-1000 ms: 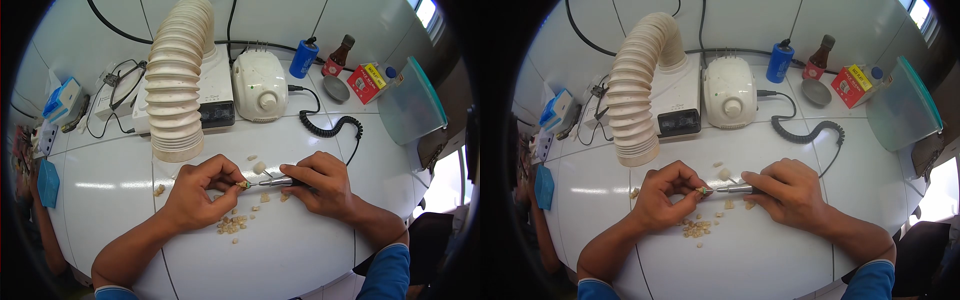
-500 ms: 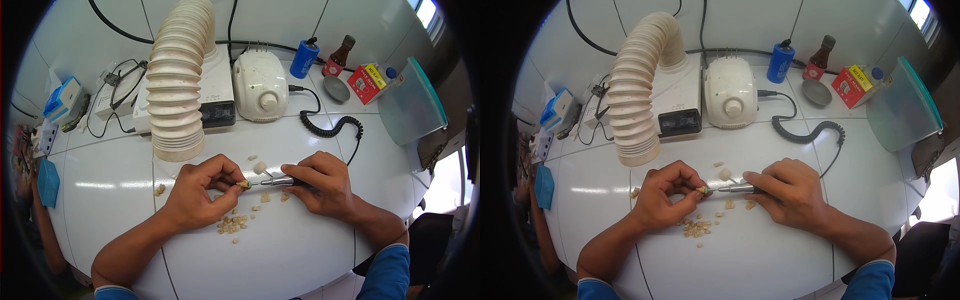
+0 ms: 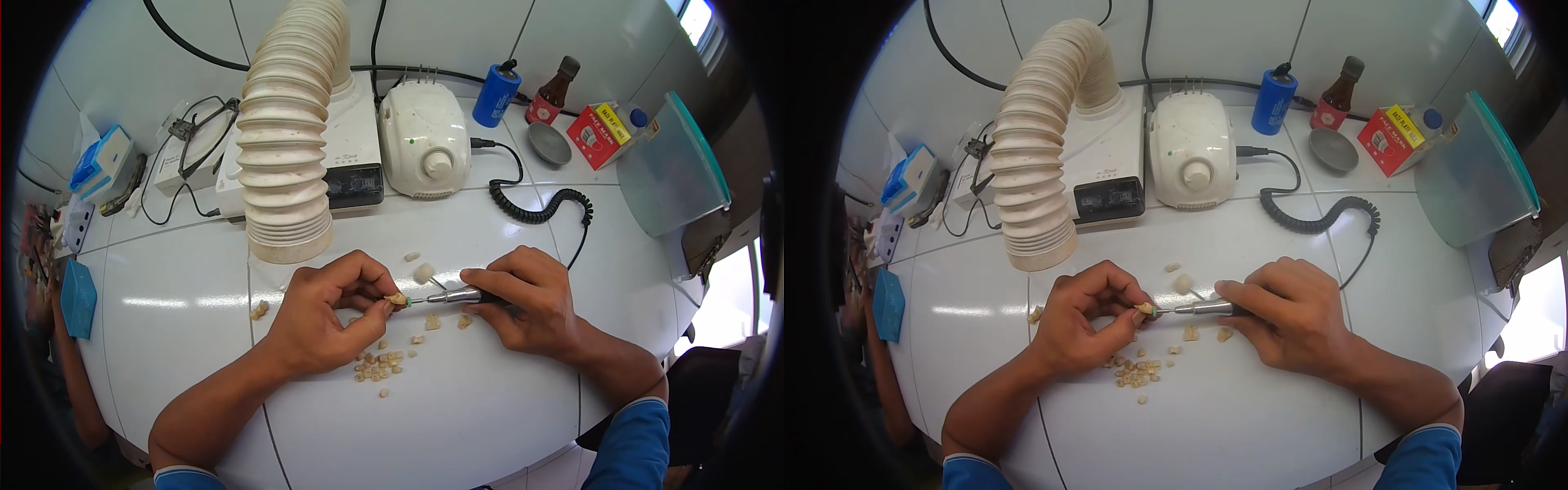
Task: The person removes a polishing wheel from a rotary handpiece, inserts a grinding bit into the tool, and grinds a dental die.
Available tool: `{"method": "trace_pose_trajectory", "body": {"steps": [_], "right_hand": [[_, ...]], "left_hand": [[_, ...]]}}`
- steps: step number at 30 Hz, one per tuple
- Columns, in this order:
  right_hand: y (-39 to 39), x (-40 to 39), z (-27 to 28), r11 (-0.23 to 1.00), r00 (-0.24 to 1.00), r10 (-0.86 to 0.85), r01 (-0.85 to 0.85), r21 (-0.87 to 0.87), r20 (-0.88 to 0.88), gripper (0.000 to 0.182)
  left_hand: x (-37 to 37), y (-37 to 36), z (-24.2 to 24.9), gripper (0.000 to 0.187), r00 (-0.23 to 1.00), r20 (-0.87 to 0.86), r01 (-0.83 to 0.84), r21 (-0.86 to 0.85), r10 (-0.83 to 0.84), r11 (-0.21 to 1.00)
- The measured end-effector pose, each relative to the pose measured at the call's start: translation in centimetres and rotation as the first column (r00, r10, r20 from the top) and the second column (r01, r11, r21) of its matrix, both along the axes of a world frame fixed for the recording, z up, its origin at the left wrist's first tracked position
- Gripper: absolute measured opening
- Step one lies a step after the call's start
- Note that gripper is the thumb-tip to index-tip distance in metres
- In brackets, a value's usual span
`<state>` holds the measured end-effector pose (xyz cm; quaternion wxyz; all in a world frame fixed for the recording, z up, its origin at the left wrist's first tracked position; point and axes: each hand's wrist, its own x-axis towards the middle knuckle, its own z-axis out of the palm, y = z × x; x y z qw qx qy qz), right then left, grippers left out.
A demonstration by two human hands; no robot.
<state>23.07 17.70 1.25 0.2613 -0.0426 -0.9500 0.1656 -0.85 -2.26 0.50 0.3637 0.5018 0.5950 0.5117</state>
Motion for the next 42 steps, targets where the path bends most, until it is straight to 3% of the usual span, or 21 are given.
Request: {"method": "trace_pose_trajectory", "body": {"steps": [42], "right_hand": [[-0.01, -0.23, -0.27, 1.000, 1.000, -0.010, 0.010, -0.003, -0.011, 0.044]], "left_hand": [[0.05, 0.10, -0.54, 0.014, 1.000, -0.005, -0.015, 0.006, 0.015, 1.000]]}}
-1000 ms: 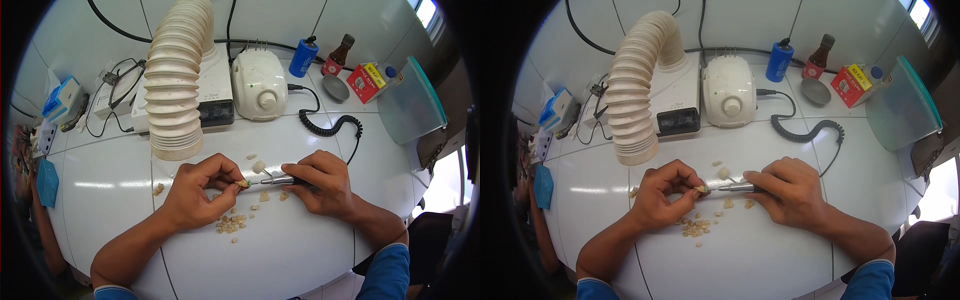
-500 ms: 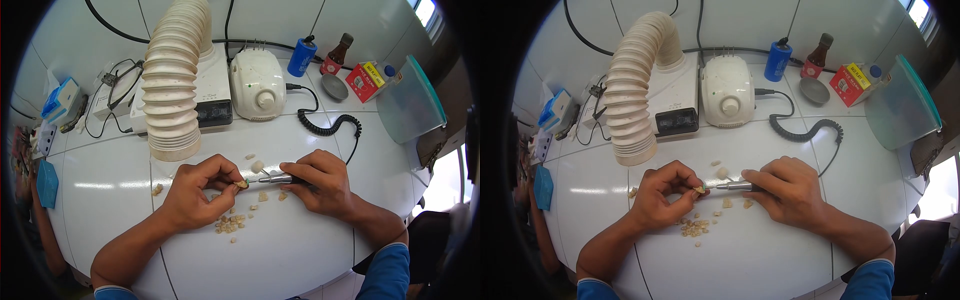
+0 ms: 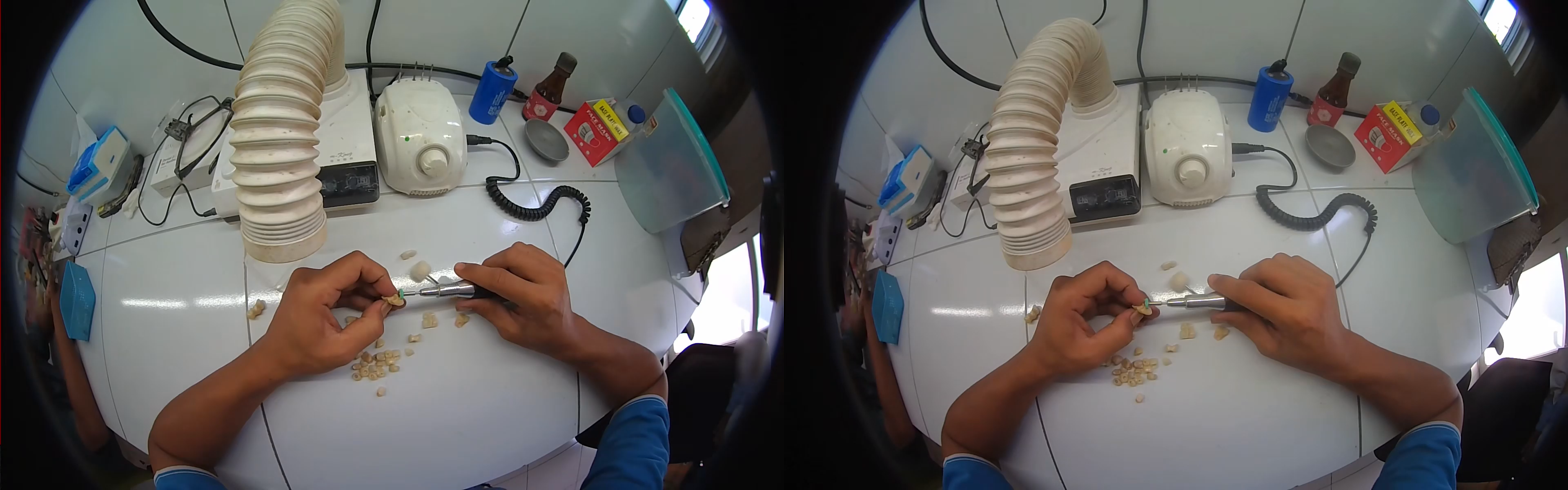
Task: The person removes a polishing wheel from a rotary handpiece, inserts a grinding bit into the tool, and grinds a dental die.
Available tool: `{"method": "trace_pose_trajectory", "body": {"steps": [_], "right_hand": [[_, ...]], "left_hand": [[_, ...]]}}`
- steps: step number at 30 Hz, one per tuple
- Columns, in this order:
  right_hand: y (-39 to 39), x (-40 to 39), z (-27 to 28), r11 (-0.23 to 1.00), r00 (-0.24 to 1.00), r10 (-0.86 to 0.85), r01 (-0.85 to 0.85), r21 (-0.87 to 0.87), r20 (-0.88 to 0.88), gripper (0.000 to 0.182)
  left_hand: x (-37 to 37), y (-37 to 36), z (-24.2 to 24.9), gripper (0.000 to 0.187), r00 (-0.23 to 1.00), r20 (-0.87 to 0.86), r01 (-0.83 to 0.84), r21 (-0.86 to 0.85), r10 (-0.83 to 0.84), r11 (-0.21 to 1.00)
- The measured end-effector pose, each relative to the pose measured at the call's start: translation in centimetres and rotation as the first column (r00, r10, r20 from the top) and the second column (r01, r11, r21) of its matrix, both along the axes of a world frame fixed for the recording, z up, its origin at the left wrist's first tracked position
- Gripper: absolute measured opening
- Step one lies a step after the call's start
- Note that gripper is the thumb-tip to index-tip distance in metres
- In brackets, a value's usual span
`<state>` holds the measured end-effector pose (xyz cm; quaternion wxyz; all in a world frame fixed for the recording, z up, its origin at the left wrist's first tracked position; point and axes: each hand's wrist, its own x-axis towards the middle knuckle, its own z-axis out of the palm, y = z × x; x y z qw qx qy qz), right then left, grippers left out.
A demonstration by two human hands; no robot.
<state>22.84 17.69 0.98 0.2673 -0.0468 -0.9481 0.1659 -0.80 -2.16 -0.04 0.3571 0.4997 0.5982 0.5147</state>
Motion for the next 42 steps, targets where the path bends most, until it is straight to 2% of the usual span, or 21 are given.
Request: {"method": "trace_pose_trajectory", "body": {"steps": [17, 19, 25, 29, 31, 35, 40, 42], "right_hand": [[-0.1, 0.2, 0.2, 0.999, 1.000, -0.020, 0.020, -0.026, 0.001, 0.040], [0.1, 0.2, 0.0, 0.998, 1.000, -0.026, 0.026, -0.062, -0.012, 0.038], [0.1, 0.3, 0.0, 0.995, 0.999, -0.039, 0.036, -0.094, -0.023, 0.036], [0.0, 0.3, 0.1, 0.994, 0.998, -0.041, 0.036, -0.102, -0.041, 0.036], [0.1, 0.5, 0.3, 0.993, 0.999, -0.041, 0.044, -0.106, 0.027, 0.042], [0.1, 0.6, 0.2, 0.994, 0.999, -0.042, 0.045, -0.101, 0.026, 0.042], [0.1, 0.5, 0.1, 0.995, 0.999, -0.042, 0.044, -0.084, 0.032, 0.042], [-0.1, 0.4, 0.0, 0.997, 0.999, -0.040, 0.041, -0.072, 0.009, 0.039]], "left_hand": [[-0.2, -0.2, 0.0, 0.009, 0.999, -0.050, 0.007, 0.030, -0.005, 1.000], [-0.2, -0.3, -0.3, 0.011, 0.998, 0.058, -0.034, 0.014, 0.033, 0.999], [-0.2, -0.3, -0.4, 0.011, 0.990, 0.138, -0.036, -0.001, 0.036, 0.999], [-0.3, -0.3, -0.5, 0.010, 0.992, 0.124, -0.034, 0.021, 0.031, 0.999], [-0.2, -0.3, -0.5, 0.009, 0.998, 0.069, -0.016, 0.055, 0.012, 0.998], [-0.3, -0.1, -0.7, 0.012, 0.999, 0.052, -0.011, 0.064, 0.008, 0.998], [0.4, 0.2, -0.1, 0.025, 0.996, 0.002, -0.094, 0.005, 0.094, 0.996], [0.2, 0.0, -0.4, 0.025, 0.997, -0.040, -0.073, 0.002, 0.073, 0.997]]}}
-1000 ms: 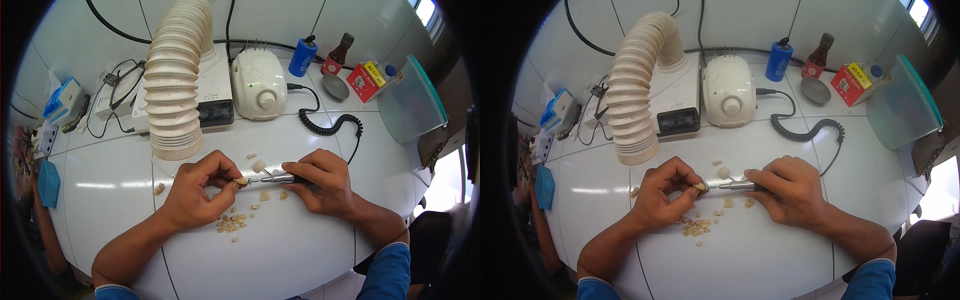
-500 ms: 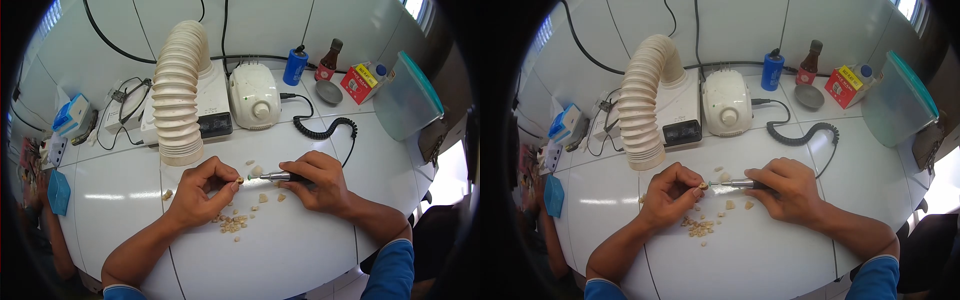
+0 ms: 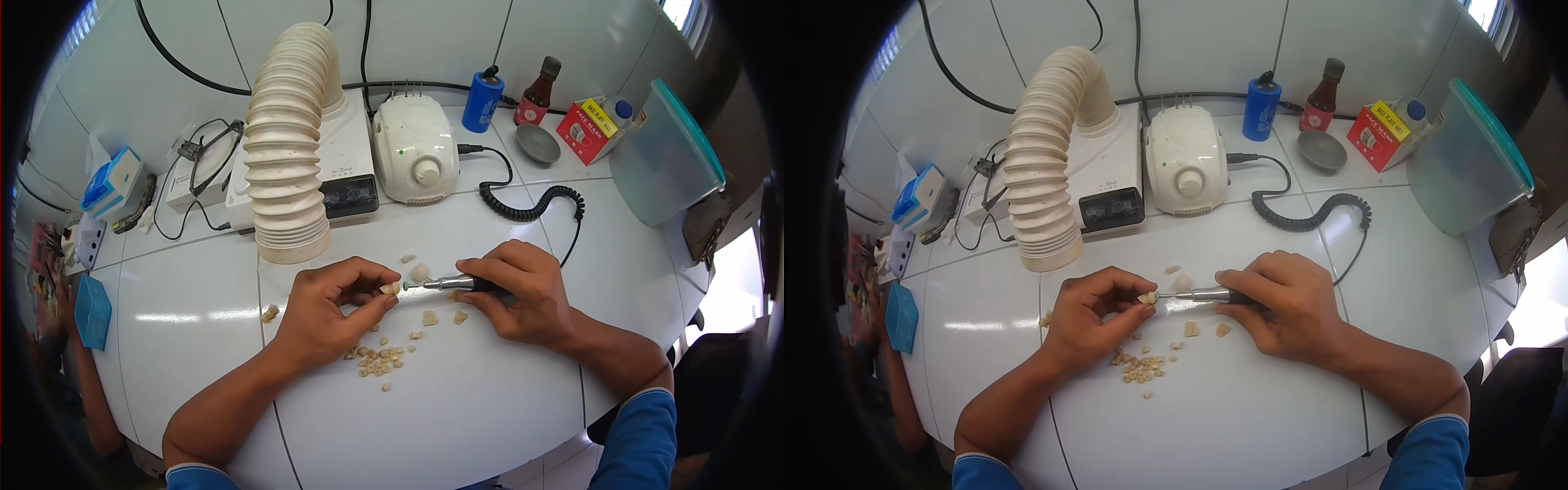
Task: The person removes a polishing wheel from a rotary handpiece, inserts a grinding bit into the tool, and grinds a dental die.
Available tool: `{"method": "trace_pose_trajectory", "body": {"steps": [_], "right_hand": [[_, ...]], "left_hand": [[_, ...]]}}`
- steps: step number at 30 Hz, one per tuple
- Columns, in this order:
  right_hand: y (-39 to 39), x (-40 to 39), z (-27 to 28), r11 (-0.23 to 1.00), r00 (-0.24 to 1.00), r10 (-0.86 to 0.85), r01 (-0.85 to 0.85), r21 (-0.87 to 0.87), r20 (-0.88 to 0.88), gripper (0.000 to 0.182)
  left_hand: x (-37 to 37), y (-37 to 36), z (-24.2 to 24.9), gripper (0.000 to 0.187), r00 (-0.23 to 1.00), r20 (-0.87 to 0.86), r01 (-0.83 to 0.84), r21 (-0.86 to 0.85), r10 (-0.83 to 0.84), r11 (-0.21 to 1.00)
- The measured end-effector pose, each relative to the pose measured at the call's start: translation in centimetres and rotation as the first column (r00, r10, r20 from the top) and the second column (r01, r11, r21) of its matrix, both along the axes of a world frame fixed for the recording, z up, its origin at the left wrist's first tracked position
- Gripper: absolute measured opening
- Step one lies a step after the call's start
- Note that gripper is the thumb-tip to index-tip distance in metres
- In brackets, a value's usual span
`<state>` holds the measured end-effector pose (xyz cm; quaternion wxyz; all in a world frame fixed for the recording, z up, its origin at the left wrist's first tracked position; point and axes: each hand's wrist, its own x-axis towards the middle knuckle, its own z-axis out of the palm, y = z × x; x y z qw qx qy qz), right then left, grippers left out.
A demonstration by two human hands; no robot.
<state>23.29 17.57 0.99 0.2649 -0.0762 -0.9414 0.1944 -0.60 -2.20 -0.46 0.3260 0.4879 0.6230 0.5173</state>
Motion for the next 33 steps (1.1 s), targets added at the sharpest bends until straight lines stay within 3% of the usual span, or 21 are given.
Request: {"method": "trace_pose_trajectory", "body": {"steps": [16, 33], "right_hand": [[0.00, -0.14, -0.06, 0.999, 1.000, -0.005, 0.006, 0.033, -0.012, 0.037], [-0.15, -0.31, -0.02, 0.998, 1.000, -0.018, 0.018, 0.054, -0.001, 0.038]], "left_hand": [[0.03, 0.13, 0.45, 0.016, 1.000, -0.015, -0.004, -0.032, 0.003, 0.999], [0.05, 0.08, 0.74, 0.019, 0.997, -0.081, -0.003, -0.007, 0.002, 1.000]]}}
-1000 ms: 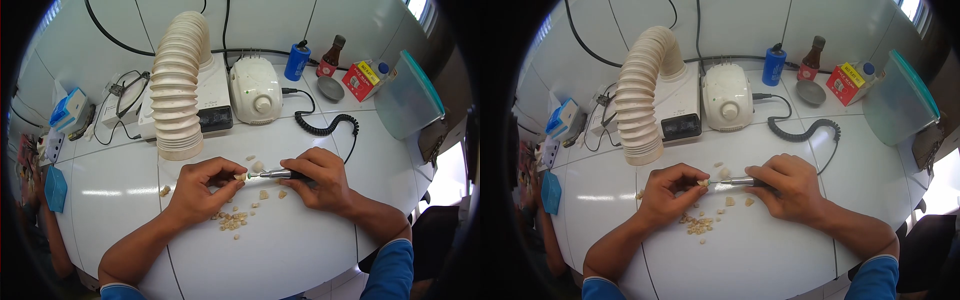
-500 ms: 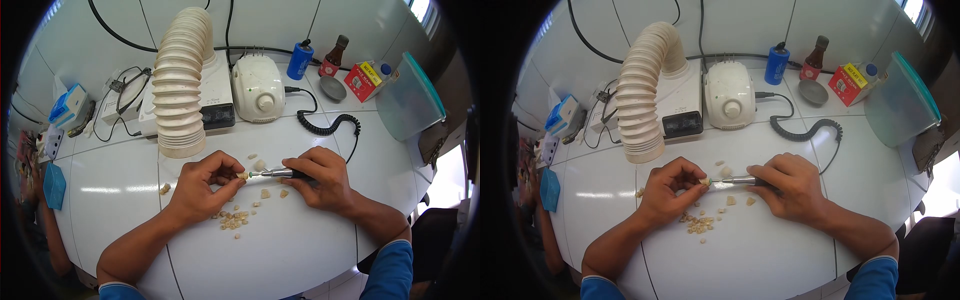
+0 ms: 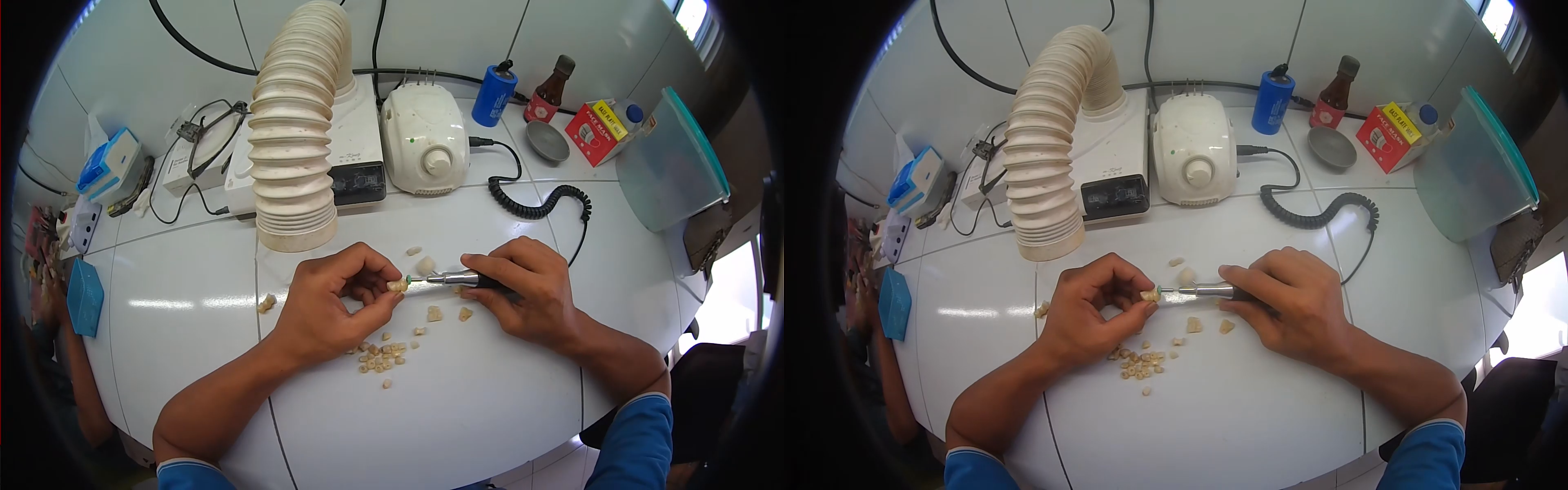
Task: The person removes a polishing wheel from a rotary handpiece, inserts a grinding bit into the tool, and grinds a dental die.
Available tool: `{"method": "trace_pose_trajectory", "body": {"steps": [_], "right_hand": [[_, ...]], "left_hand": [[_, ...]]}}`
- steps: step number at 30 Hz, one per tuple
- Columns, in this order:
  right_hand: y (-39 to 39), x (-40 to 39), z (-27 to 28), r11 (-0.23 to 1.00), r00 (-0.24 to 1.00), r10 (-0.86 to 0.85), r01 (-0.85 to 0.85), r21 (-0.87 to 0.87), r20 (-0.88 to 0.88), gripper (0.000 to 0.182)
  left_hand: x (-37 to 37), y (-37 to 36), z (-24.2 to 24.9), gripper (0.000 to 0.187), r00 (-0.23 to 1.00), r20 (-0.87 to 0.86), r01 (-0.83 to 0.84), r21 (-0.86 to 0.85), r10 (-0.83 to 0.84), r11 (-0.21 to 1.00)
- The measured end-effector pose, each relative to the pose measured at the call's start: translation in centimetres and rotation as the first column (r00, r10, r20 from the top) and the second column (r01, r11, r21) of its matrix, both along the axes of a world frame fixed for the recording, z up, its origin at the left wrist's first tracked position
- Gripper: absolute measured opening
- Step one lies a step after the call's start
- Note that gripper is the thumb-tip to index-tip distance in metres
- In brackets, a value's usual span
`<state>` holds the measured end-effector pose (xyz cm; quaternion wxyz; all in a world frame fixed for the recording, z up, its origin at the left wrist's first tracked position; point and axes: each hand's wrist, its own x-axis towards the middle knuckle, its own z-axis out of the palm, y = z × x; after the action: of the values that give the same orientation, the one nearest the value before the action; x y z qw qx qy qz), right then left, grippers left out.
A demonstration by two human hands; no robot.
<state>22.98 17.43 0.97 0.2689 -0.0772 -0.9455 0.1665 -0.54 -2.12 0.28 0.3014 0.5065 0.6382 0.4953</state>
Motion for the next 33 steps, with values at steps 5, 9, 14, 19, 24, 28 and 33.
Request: {"method": "trace_pose_trajectory", "body": {"steps": [5, 9, 14, 19, 24, 28, 33], "right_hand": [[0.00, -0.01, -0.05, 1.000, 1.000, 0.001, -0.001, 0.021, 0.000, 0.038], [-0.03, -0.01, -0.02, 1.000, 1.000, 0.000, 0.000, 0.023, 0.004, 0.039], [-0.02, -0.03, -0.02, 1.000, 1.000, 0.001, -0.001, 0.025, 0.010, 0.039], [0.00, -0.03, -0.14, 1.000, 1.000, 0.000, 0.000, 0.009, -0.004, 0.039], [0.01, 0.04, -0.11, 0.999, 1.000, 0.002, -0.002, 0.037, 0.002, 0.039], [0.02, 0.05, -0.15, 1.000, 1.000, 0.000, 0.000, 0.030, -0.005, 0.038], [0.08, 0.08, -0.14, 1.000, 1.000, 0.001, -0.001, 0.027, 0.009, 0.039]], "left_hand": [[0.00, 0.00, -0.10, 0.018, 1.000, -0.008, 0.005, 0.002, -0.005, 1.000], [0.00, 0.00, -0.14, 0.018, 1.000, -0.002, -0.001, 0.003, 0.001, 1.000], [0.02, -0.01, -0.04, 0.018, 1.000, 0.002, 0.001, -0.003, -0.001, 1.000], [0.01, 0.00, -0.07, 0.017, 1.000, -0.008, -0.004, 0.008, 0.004, 1.000], [0.10, 0.04, -0.15, 0.017, 1.000, -0.004, 0.001, 0.010, -0.001, 1.000], [0.11, 0.10, -0.03, 0.016, 1.000, 0.010, -0.003, 0.006, 0.003, 1.000], [0.06, -0.03, -0.15, 0.015, 1.000, 0.007, -0.001, 0.003, 0.001, 1.000]]}}
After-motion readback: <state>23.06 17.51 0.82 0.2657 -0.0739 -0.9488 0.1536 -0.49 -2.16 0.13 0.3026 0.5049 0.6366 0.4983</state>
